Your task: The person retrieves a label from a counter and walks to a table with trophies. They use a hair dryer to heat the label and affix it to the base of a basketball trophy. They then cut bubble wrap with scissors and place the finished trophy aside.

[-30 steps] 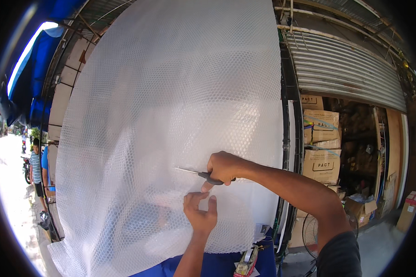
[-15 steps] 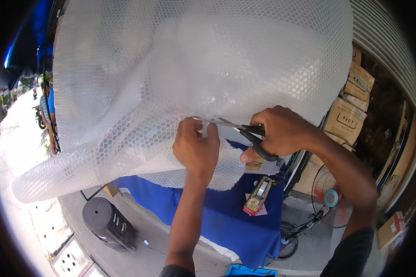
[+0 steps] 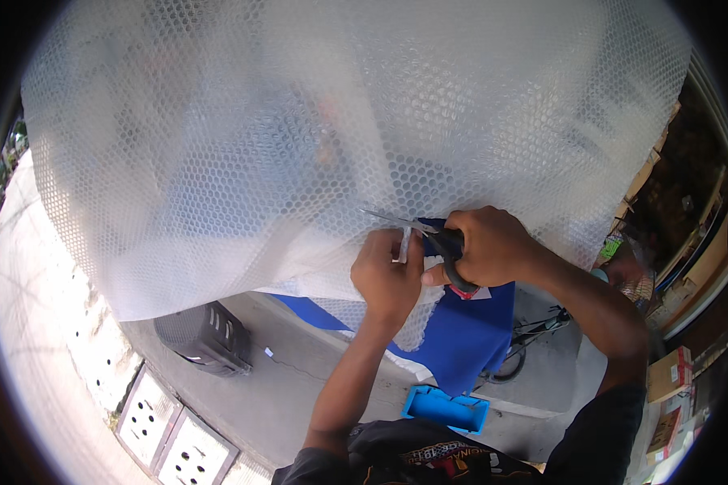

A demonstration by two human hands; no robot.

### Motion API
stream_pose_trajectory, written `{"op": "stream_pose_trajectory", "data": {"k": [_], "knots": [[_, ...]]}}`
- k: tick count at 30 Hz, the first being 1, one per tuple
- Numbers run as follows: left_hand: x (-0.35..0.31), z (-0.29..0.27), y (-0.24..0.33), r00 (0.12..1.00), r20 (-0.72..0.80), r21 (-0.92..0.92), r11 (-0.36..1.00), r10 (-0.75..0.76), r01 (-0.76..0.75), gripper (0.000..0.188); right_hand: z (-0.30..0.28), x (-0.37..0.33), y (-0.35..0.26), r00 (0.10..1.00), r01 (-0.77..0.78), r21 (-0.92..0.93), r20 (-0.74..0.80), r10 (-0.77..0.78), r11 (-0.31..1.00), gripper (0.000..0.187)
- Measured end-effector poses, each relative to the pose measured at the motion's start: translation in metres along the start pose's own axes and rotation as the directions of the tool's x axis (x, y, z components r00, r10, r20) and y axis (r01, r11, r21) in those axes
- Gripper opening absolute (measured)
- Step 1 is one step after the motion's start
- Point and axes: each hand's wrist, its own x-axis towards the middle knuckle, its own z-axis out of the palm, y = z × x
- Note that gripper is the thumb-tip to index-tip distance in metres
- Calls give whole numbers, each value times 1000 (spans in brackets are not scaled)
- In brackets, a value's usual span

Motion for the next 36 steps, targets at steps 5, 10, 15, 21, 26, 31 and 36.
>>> {"op": "stream_pose_trajectory", "data": {"k": [5,10,15,21,26,31,36], "knots": [[-7,-16,-8,991,87,-3,995,-99,99,19,11,6,-11,1000,-2,51,-12,2,999,63],[-12,-42,-22,964,171,-129,965,-206,229,17,25,20,-26,994,62,41,-89,-58,997,60],[-19,-60,-39,970,212,-234,957,-120,169,17,29,35,-46,992,120,48,-43,-118,992,60],[-18,-89,-47,918,353,-145,959,-180,244,13,36,52,-76,985,173,69,-31,-171,983,76],[-31,-100,-47,854,478,18,975,-204,222,17,42,68,-97,972,230,24,-57,-229,973,84],[-38,-101,-66,873,454,-187,939,-178,289,20,49,79,-104,951,306,39,-62,-303,951,93],[-29,-110,-73,829,473,-485,698,-298,527,11,46,84,-114,931,363,23,-51,-361,932,76]]}}
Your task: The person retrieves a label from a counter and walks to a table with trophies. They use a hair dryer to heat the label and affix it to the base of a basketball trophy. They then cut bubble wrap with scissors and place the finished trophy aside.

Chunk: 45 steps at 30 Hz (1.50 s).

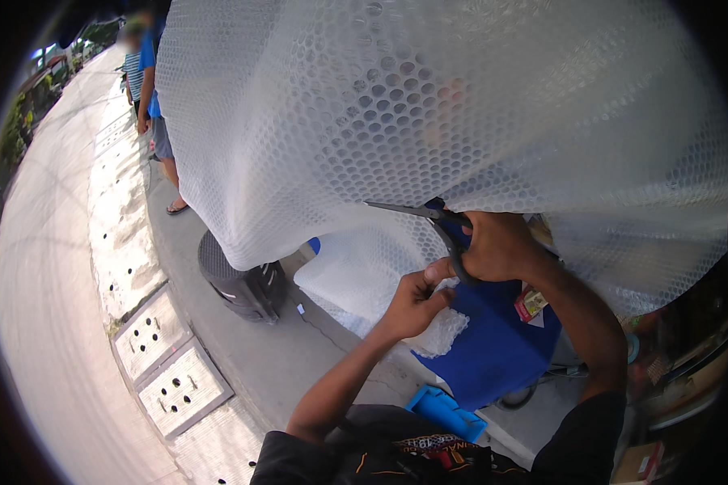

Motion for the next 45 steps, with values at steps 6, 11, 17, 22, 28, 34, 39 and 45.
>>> {"op": "stream_pose_trajectory", "data": {"k": [6,11,17,22,28,34,39,45], "knots": [[-8,-61,29,972,15,-286,930,-236,231,14,-13,-16,6,985,-141,6,105,139,990,89],[-14,-54,28,944,53,-231,915,-327,330,12,-12,-25,7,997,-63,133,63,55,989,98],[-21,-25,13,835,312,-217,821,-454,528,10,-9,-27,-22,983,-124,162,154,99,979,96],[-41,13,-17,704,420,-12,773,-572,635,13,3,-13,-36,994,75,143,69,-86,987,88],[-32,19,-27,702,444,14,788,-556,615,13,26,9,-43,991,131,114,-7,-131,985,87],[-26,28,-27,737,375,145,821,-563,553,27,34,27,-38,994,104,69,-23,-103,992,81],[-42,48,-44,763,422,191,871,-489,452,20,46,46,-33,988,146,56,-53,-143,988,76],[-55,61,-76,748,467,198,880,-472,431,33,57,71,-41,969,177,15,-177,-171,984,72]]}}
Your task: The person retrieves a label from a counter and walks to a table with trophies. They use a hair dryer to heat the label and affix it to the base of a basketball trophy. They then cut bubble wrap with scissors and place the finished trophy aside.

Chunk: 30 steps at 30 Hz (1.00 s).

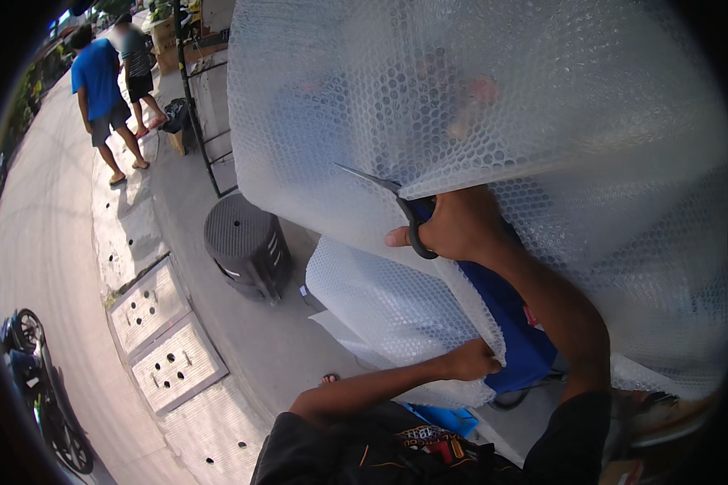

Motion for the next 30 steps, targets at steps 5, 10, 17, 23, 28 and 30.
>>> {"op": "stream_pose_trajectory", "data": {"k": [5,10,17,23,28,30], "knots": [[5,15,-23,996,84,24,999,-31,29,42,3,28,2,964,-114,-30,239,118,993,72],[9,28,-40,989,146,39,999,-11,5,42,19,36,-4,998,61,57,-7,-61,997,58],[18,34,-54,933,339,106,991,-118,86,35,27,51,-7,993,116,50,27,-118,992,61],[15,55,-64,869,465,155,982,-170,109,33,28,72,-21,991,29,-92,133,-17,995,104],[8,66,-70,783,570,240,962,-249,131,33,29,87,-34,990,-19,-76,137,29,997,92],[0,67,-72,753,597,264,954,-277,141,33,31,101,-36,993,-49,11,106,47,999,82]]}}
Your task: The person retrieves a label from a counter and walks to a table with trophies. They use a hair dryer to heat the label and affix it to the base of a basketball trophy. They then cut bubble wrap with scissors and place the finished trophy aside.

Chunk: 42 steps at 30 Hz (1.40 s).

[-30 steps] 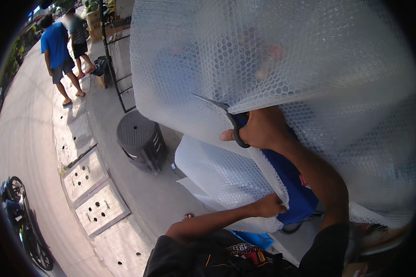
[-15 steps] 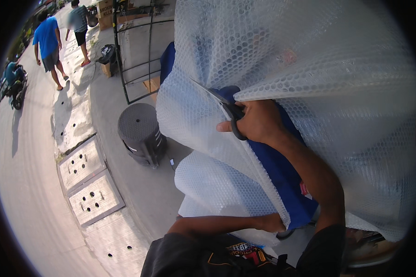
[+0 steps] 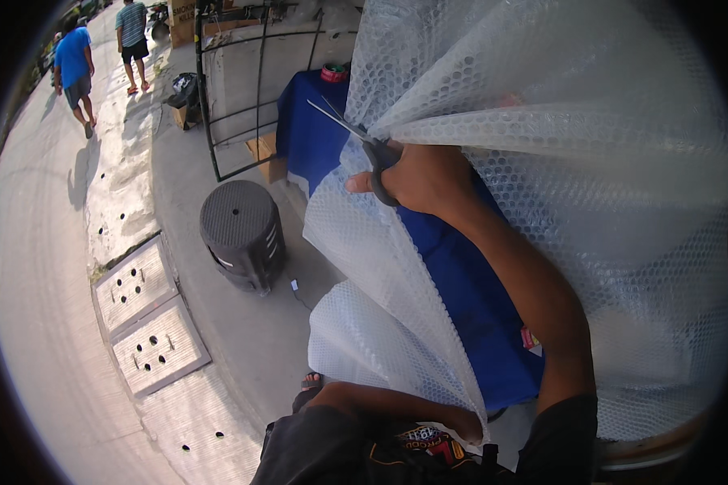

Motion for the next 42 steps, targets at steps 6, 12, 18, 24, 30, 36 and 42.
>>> {"op": "stream_pose_trajectory", "data": {"k": [6,12,18,24,30,36,42], "knots": [[-33,-15,-14,1000,24,36,999,-13,12,36,-32,54,31,948,-53,243,-291,125,968,45],[-110,-86,-12,873,-461,-193,978,-161,79,42,-58,46,95,986,-168,667,100,136,726,48],[-200,-145,15,191,-977,132,973,94,192,19,-11,11,124,897,-393,827,442,-32,401,50],[-244,-220,27,-160,-986,42,863,-45,-503,4,41,19,134,839,-490,838,528,-130,240,47],[-252,-282,37,84,-996,-40,772,17,-635,17,91,51,163,818,-525,828,555,-151,197,47],[-250,-324,32,150,-968,-249,814,-200,-524,15,127,89,199,811,-541,829,559,-171,146,45],[-246,-368,21,215,-928,-369,655,-305,-660,10,150,109,230,843,-497,867,493,-214,39,48]]}}
